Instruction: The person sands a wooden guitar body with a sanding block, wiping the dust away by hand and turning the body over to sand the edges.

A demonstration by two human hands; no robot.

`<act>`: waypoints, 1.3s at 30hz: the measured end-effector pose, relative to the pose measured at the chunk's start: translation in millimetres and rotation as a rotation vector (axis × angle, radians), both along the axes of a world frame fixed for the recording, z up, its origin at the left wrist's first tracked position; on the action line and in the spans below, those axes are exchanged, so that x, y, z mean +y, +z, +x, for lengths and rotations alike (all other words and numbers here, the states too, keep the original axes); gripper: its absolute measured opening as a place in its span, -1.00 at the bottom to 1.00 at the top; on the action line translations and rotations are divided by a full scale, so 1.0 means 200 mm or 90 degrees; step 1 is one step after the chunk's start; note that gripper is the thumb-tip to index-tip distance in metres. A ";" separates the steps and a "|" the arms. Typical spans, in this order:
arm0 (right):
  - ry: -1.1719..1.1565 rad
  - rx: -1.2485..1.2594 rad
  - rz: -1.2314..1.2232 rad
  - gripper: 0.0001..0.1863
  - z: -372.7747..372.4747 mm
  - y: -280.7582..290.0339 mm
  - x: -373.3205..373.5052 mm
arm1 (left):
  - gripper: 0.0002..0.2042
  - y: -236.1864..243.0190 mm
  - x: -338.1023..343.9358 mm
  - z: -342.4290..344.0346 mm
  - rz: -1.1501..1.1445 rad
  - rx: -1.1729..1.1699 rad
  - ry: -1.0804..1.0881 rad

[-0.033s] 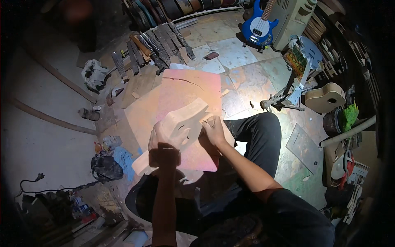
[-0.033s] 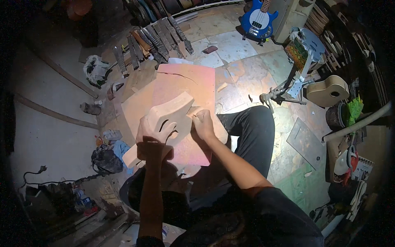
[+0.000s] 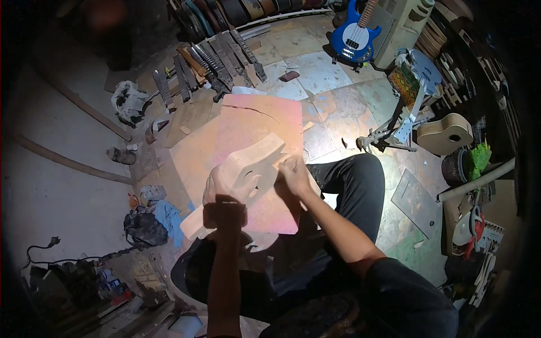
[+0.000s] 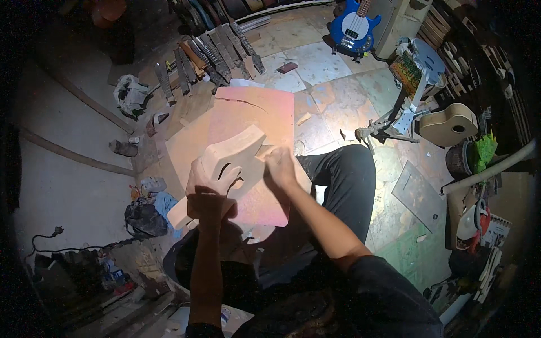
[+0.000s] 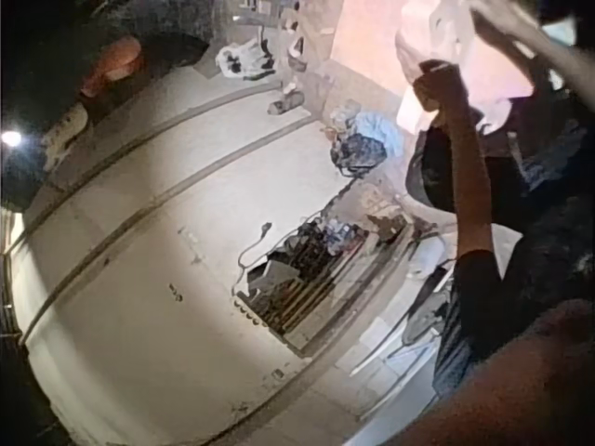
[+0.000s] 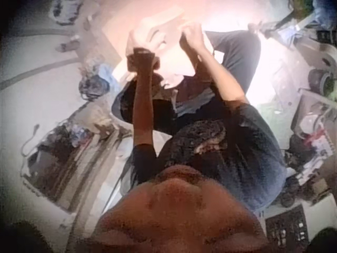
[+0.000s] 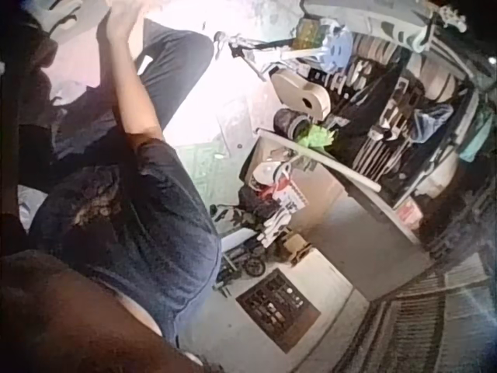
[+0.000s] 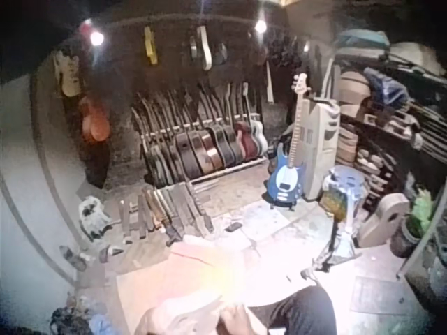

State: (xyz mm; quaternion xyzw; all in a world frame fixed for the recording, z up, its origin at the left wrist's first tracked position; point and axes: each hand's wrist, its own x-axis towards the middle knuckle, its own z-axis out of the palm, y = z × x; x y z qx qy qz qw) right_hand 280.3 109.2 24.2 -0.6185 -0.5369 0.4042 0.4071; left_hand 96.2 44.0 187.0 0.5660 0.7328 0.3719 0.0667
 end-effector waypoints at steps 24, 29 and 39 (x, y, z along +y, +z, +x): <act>-0.163 0.188 -0.072 -0.66 0.01 0.05 0.12 | -0.53 -0.01 0.02 0.02 0.078 0.070 0.012; -0.032 0.091 -0.060 -0.69 -0.03 0.00 0.03 | -0.60 -0.26 -0.01 -0.13 0.156 0.269 0.044; -0.149 0.096 -0.057 -0.67 -0.04 0.03 0.12 | -0.56 -0.35 -0.10 -0.08 0.056 0.298 0.117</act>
